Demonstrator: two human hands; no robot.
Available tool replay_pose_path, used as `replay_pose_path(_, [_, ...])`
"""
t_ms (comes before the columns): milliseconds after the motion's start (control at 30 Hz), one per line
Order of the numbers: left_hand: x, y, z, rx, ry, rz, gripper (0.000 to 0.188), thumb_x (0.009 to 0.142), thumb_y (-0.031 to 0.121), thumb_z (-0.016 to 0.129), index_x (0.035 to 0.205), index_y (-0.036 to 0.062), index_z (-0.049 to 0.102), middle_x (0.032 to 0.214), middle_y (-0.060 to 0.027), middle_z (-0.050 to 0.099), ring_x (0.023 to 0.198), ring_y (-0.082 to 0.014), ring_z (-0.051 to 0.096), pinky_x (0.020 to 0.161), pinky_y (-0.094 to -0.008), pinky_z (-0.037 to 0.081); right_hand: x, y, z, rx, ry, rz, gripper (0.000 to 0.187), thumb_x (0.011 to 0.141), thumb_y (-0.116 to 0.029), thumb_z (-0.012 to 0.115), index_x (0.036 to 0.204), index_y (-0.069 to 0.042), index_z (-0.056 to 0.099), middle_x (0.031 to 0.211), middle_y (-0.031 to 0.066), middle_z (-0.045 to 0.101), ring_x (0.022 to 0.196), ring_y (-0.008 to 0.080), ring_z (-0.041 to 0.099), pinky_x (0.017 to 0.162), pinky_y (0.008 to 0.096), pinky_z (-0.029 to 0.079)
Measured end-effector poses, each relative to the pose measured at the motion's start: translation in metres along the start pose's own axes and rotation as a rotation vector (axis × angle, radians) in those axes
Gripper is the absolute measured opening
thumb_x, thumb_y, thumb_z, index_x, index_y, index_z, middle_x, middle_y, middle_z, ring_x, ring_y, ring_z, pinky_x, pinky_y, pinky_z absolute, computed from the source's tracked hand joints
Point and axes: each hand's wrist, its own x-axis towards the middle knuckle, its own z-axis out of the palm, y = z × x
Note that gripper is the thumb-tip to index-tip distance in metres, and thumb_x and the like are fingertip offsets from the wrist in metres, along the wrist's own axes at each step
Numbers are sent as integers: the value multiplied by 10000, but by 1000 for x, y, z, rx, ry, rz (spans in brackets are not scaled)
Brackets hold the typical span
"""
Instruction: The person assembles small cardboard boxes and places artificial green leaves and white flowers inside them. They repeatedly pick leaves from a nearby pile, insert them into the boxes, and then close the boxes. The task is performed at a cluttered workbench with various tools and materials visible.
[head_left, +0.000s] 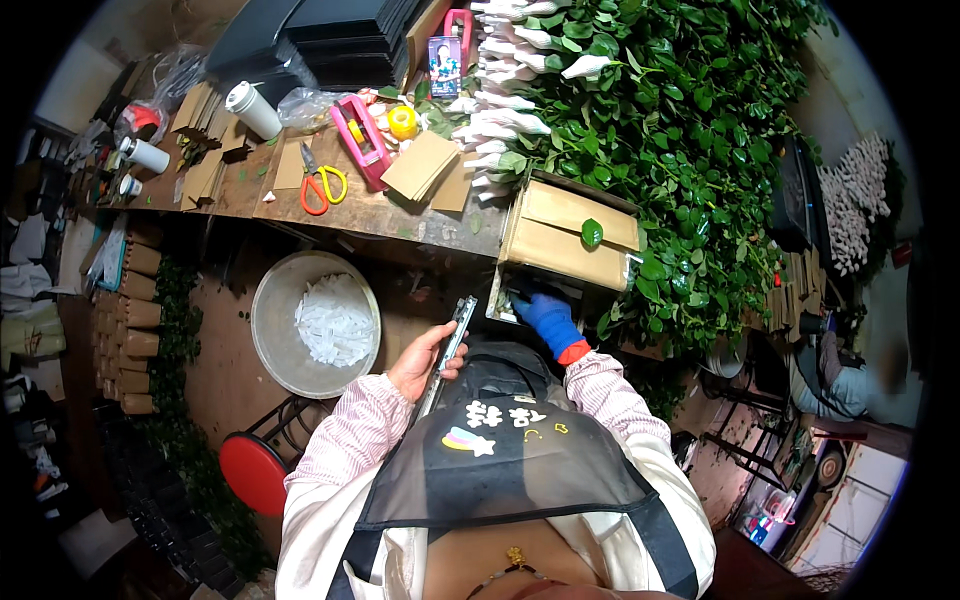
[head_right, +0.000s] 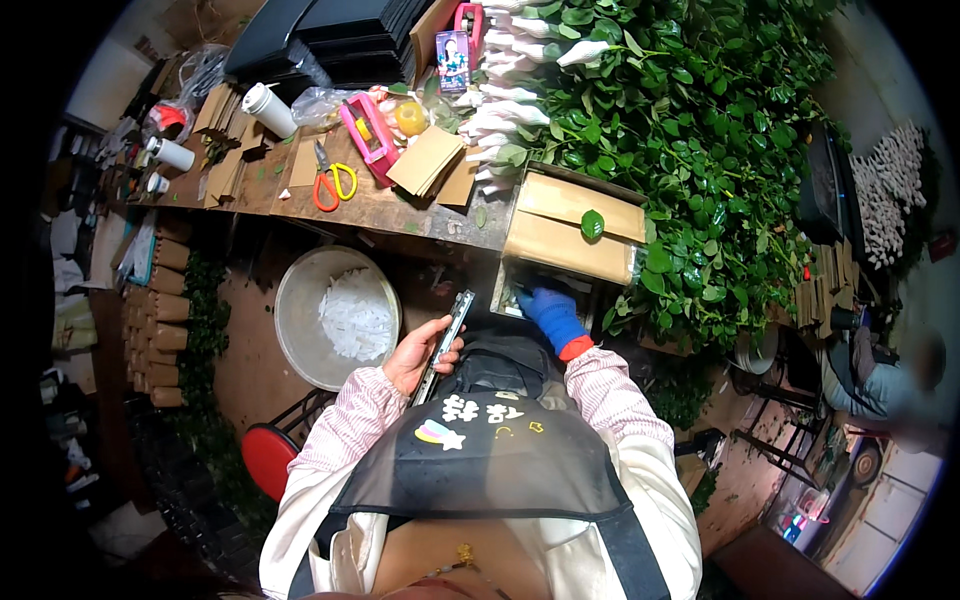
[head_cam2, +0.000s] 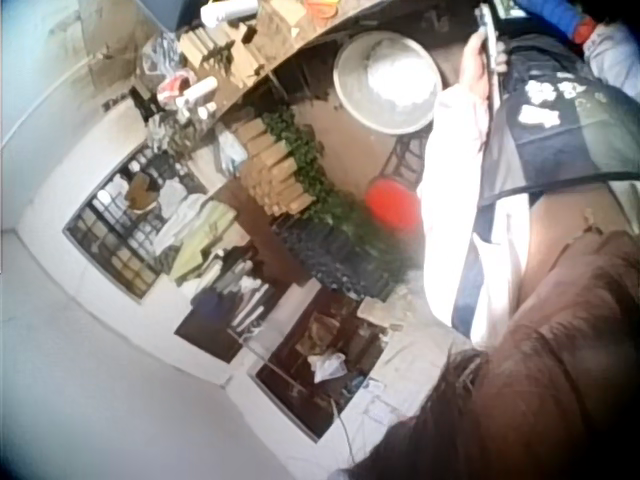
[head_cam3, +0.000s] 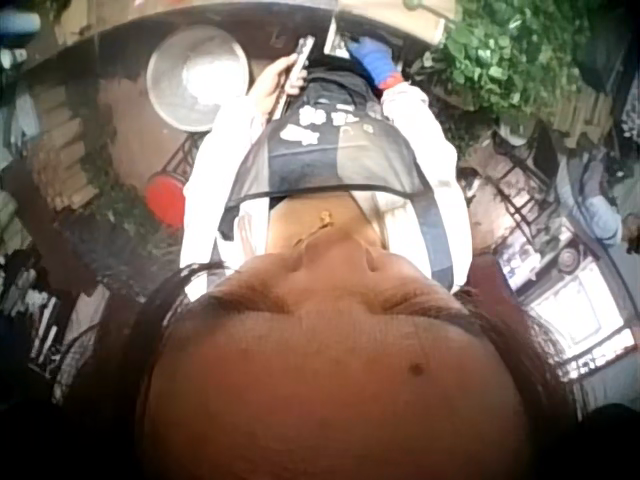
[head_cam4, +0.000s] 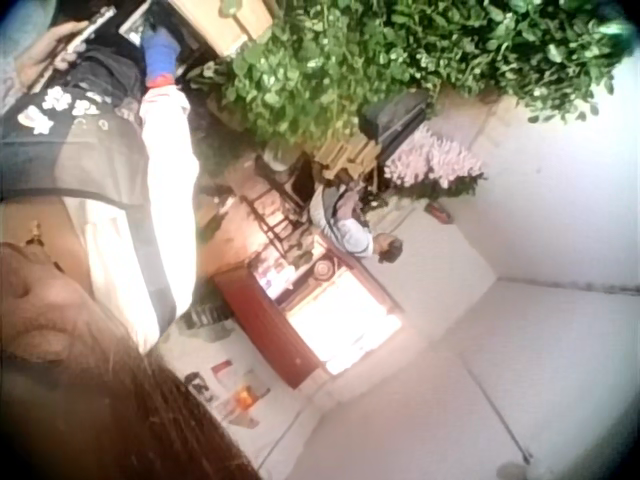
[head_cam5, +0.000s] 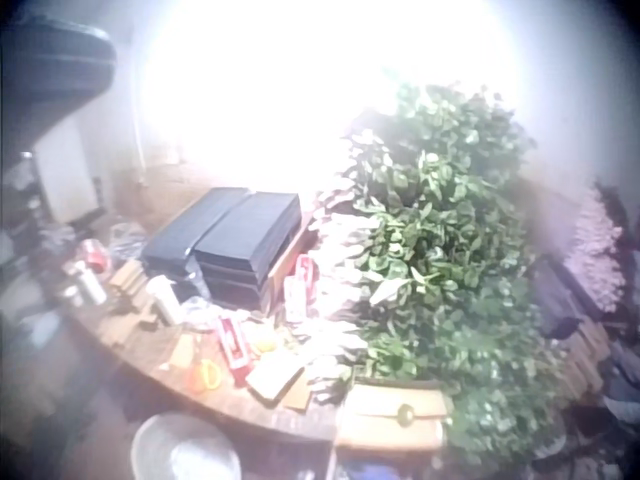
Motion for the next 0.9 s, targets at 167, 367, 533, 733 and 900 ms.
replay_pose_path(167, [-2, -8, 7, 12, 27, 38, 309, 1042, 325, 596, 1149, 36, 602, 851, -48, 598, 629, -95, 525, 467, -202, 398, -11, 1, -23, 85, -162, 151, 587, 907, -626, 577, 1230, -155, 710, 1197, 177, 698, 1066, 401, 668, 927, 483, 530])
replay_pose_path(367, [-5, -15, 29, 153, 77, 166, 193, 945, 113, 737, 1063, 75, 590, 986, -50, 680, 642, -44, 521, 479, -178, 428, -69, -59, -94, 722, -87, -288, 352, 997, -243, 647, 1312, -87, 674, 1119, 153, 729, 1005, 263, 708, 878, 349, 548])
replay_pose_path(533, [-3, -19, 46, 267, -7, 218, 225, 910, 66, 757, 1027, 104, 569, 853, 32, 574, 641, -30, 511, 495, -185, 411, -98, -100, -114, 837, -258, -453, 369, 1012, -218, 640, 1348, -67, 637, 1202, 116, 726, 1068, 205, 698, 938, 327, 532])
replay_pose_path(733, [-3, -22, 50, 332, 17, 235, 229, 906, 8, 735, 1040, 76, 563, 836, 30, 567, 629, -20, 486, 495, -173, 408, -100, -92, -116, 893, -339, -412, 395, 1002, -202, 643, 1363, -44, 612, 1152, 114, 698, 1024, 161, 664, 918, 305, 521])
replay_pose_path(900, [-4, -23, 55, 386, 58, 289, 255, 886, -12, 738, 1050, 57, 555, 867, -3, 606, 619, -36, 508, 478, -189, 413, -103, -79, -124, 876, -312, -183, 294, 1011, -236, 642, 1198, -10, 662, 976, 58, 662, 857, 112, 613, 776, 261, 508])
